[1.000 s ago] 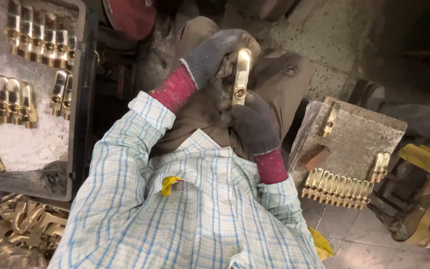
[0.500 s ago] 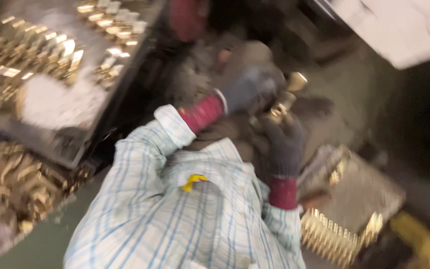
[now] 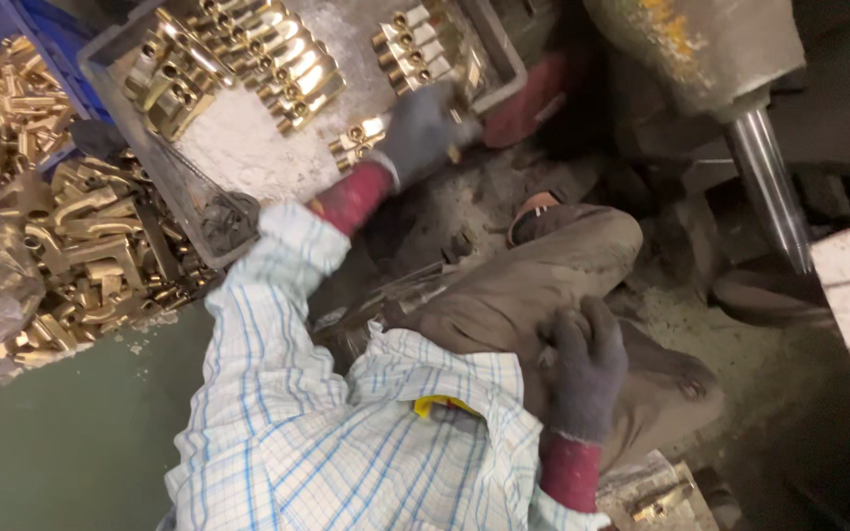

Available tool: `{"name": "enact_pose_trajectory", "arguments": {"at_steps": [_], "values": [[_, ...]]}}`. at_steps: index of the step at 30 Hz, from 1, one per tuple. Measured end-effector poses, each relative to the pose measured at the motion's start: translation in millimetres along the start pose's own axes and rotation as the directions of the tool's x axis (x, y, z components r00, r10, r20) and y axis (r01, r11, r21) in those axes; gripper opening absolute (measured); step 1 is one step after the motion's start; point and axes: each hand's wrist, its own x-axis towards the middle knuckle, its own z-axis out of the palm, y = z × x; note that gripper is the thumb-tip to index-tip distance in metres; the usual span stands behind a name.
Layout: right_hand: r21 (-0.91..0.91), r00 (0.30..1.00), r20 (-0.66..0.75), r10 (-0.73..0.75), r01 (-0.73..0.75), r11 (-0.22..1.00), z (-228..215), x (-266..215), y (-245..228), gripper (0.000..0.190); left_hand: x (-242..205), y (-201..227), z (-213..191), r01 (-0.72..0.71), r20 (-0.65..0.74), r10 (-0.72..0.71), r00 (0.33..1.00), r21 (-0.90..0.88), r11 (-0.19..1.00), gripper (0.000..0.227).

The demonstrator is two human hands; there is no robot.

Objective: The person sits on the floor and repeatedly rubs brass-colored metal parts against a rotating grinding wheel to smooth or polish their surfaces. The person handles the parts one at a time, rotating them to treat different sides, then places them into a nearby tray.

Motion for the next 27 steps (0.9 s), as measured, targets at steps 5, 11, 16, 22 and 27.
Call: {"name": "enact_pose_trajectory", "arguments": {"at_steps": [5, 11, 16, 22, 27], "values": [[-0.513, 0.861, 0.128, -0.493, 0.483, 0.71, -4.9, -11.8, -11.5, 0.03, 109.7, -60.8, -70.0, 0.006, -0.13, 0.055, 0.99, 0.424, 0.906, 0.04], [0.08, 0.998, 0.027, 0.06, -0.062, 0.995, 7.8, -10.9, -17.9, 0.011, 173.6, -97.2, -84.9, 0.265, -0.099, -0.26, 0.961, 0.609, 0.747, 0.037], [0.363, 0.823, -0.044, 0.566, -0.515, 0.777, 12.7, -3.3, -19.8, 0.017, 183.3, -101.8, -86.6, 0.158, 0.031, -0.225, 0.974, 0.616, 0.772, 0.045], [0.326, 0.88, -0.03, 0.474, -0.44, 0.837, 11.4, -1.5, -16.1, 0.016, 156.1, -93.7, -82.8, 0.109, 0.104, -0.213, 0.972, 0.603, 0.79, 0.033], [0.197, 0.998, -0.048, 0.031, -0.021, 0.98, 9.1, -1.4, -19.7, 0.009, 104.2, -75.7, -98.3, 0.123, 0.075, -0.165, 0.983, 0.394, 0.911, 0.027]]}}
